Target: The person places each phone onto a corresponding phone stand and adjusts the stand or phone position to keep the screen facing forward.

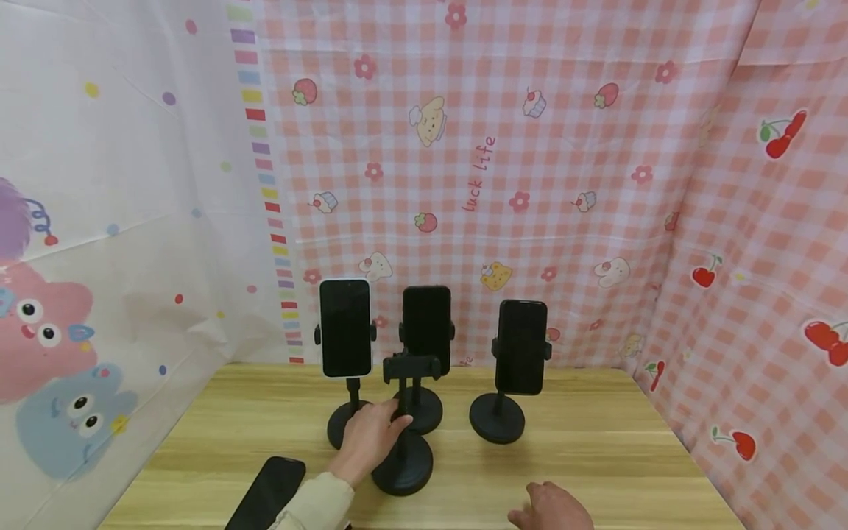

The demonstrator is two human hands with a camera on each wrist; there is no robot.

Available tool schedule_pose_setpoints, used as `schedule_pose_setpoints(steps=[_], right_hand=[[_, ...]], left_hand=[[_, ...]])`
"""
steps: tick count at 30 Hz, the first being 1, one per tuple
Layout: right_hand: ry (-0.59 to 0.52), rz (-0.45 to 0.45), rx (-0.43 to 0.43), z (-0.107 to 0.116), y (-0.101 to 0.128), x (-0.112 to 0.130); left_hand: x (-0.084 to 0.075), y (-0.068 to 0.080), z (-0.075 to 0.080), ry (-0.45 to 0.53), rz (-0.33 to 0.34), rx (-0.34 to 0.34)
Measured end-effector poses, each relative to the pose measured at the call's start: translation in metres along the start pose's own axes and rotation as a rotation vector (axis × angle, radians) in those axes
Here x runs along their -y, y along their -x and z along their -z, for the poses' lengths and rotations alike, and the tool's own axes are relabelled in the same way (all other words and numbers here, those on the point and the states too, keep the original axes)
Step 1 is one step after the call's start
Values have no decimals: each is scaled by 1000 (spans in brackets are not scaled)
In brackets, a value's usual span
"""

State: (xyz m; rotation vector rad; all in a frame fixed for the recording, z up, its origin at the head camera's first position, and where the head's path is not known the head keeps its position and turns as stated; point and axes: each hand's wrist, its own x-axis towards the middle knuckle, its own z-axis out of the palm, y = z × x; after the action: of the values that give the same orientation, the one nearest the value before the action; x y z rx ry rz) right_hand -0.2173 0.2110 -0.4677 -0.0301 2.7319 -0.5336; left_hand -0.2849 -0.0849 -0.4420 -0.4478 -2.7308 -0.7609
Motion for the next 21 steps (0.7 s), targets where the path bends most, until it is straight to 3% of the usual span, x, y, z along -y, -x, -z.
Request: schedule_pose_setpoints(steps=[6, 21], right_hand=[[28, -6, -12, 1, 1, 4], [20, -8, -10, 0, 1, 2]], left_hand=[[1, 1, -2, -29, -8, -16], [4, 7, -5, -91, 19, 45]])
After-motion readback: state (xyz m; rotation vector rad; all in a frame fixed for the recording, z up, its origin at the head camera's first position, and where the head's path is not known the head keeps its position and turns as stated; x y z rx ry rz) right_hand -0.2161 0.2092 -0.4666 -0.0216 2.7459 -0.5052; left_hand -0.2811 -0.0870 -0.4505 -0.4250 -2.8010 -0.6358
